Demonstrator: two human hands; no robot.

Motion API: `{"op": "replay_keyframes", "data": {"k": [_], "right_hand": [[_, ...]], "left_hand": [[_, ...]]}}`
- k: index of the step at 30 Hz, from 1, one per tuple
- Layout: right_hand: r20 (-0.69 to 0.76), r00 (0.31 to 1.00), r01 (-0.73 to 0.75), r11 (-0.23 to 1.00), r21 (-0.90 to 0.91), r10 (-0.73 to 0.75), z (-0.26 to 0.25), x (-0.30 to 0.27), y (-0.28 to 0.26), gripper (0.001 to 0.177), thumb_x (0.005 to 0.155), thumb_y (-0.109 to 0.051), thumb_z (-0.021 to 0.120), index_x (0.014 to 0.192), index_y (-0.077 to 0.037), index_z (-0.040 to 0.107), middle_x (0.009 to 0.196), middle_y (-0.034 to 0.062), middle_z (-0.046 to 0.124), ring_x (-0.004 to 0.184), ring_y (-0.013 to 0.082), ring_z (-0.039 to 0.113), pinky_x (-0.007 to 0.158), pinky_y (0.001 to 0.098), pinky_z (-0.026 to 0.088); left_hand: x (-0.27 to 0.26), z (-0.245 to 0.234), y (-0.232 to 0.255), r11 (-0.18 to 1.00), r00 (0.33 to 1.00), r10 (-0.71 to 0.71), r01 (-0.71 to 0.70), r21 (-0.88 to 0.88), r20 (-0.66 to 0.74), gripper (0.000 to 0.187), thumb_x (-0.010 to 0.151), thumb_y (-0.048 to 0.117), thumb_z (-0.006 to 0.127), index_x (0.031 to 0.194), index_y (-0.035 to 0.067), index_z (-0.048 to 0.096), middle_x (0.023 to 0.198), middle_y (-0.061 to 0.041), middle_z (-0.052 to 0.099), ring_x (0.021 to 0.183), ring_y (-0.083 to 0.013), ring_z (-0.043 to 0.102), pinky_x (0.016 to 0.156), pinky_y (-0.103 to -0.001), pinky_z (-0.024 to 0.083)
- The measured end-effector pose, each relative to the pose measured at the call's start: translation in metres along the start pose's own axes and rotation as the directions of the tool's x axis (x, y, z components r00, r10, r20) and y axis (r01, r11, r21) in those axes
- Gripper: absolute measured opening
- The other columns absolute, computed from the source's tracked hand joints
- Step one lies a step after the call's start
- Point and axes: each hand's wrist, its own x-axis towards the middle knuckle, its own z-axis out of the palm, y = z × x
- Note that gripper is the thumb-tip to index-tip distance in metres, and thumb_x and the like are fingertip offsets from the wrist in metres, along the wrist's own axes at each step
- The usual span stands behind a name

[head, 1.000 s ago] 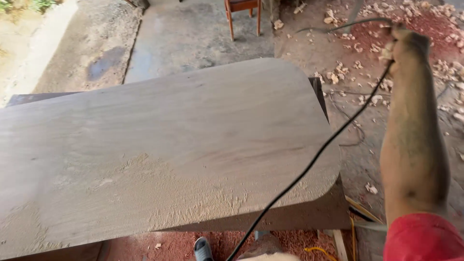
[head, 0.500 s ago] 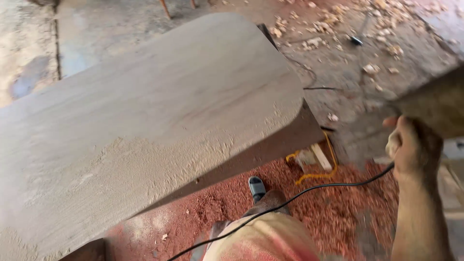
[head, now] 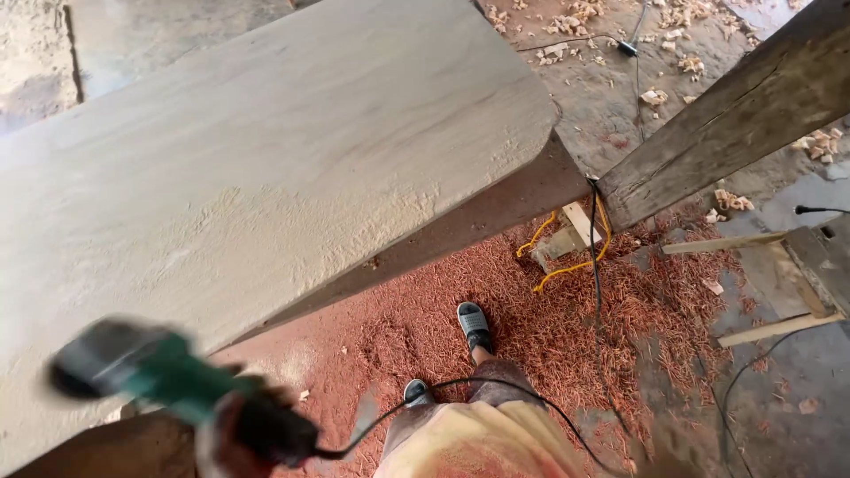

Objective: Sanding the edges and surface of a wooden tabletop using a power sander.

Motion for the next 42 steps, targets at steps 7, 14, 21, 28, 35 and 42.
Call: {"op": "replay_keyframes", "data": {"k": [7,14,21,28,35,42], "right_hand": [[0.326,0.744,0.069,0.552,0.831,-0.583,-0.042,-0.015,-0.299,0.070,0.092,-0.051,0.064,0.144,-0.006,0.053,0.128,0.0134,0.066,0.123,0.0232,0.064,0.106,0.0367,0.049],[0.482,0.719,-0.332,0.362,0.871,-0.501,-0.042,0.017,-0.323,0.045,0.080,-0.020,0.071,0.118,0.000,0.058,0.087,0.0129,0.071,0.068,0.0213,0.071,0.060,0.0351,0.060],[0.546,0.773,-0.288,0.589,0.755,-0.323,-0.083,0.137,-0.309,0.040,0.080,-0.021,0.071,0.112,0.001,0.064,0.077,0.0111,0.070,0.063,0.0207,0.068,0.056,0.0355,0.056],[0.626,0.749,-0.313,0.716,0.624,-0.218,-0.127,0.295,-0.275,0.037,0.081,-0.023,0.069,0.108,0.002,0.066,0.076,0.0088,0.068,0.061,0.0227,0.066,0.052,0.0363,0.055],[0.682,0.696,-0.598,0.345,0.723,-0.222,-0.148,0.377,-0.282,0.038,0.085,-0.030,0.067,0.107,0.000,0.061,0.081,0.0108,0.071,0.061,0.0234,0.071,0.053,0.0348,0.061],[0.882,0.387,-0.743,0.477,0.471,-0.268,-0.119,0.353,-0.326,0.044,0.084,-0.032,0.070,0.111,0.003,0.063,0.081,0.0168,0.073,0.057,0.0269,0.071,0.051,0.0365,0.060]], "left_hand": [[0.065,0.170,-0.107,0.993,0.985,-0.042,0.023,0.114,0.168,0.039,0.094,0.033,0.068,0.112,-0.002,0.061,0.091,-0.009,0.069,0.080,-0.0194,0.067,0.072,-0.036,0.057],[0.106,0.277,-0.114,0.980,0.930,-0.175,0.196,-0.033,0.324,0.051,0.094,0.041,0.063,0.133,0.011,0.052,0.112,-0.006,0.071,0.099,-0.0148,0.070,0.089,-0.034,0.059],[0.236,0.345,-0.234,0.966,0.959,-0.199,0.226,-0.123,0.202,0.058,0.104,0.054,0.061,0.119,-0.002,0.065,0.099,-0.013,0.068,0.085,-0.0221,0.067,0.079,-0.039,0.058],[0.356,0.458,-0.279,0.840,0.852,-0.523,0.510,-0.185,-0.022,0.079,0.091,0.072,0.062,0.116,-0.003,0.067,0.093,-0.014,0.071,0.076,-0.0245,0.073,0.073,-0.041,0.061],[0.394,0.514,-0.255,0.828,0.850,-0.526,0.520,0.209,-0.029,0.056,0.084,0.042,0.076,0.110,-0.007,0.069,0.088,-0.013,0.070,0.070,-0.0239,0.068,0.060,-0.042,0.058],[0.340,0.447,-0.216,0.915,0.810,-0.383,0.398,-0.064,-0.444,0.041,0.086,0.033,0.082,0.098,-0.002,0.067,0.085,-0.013,0.067,0.063,-0.0214,0.062,0.056,-0.039,0.053]]}}
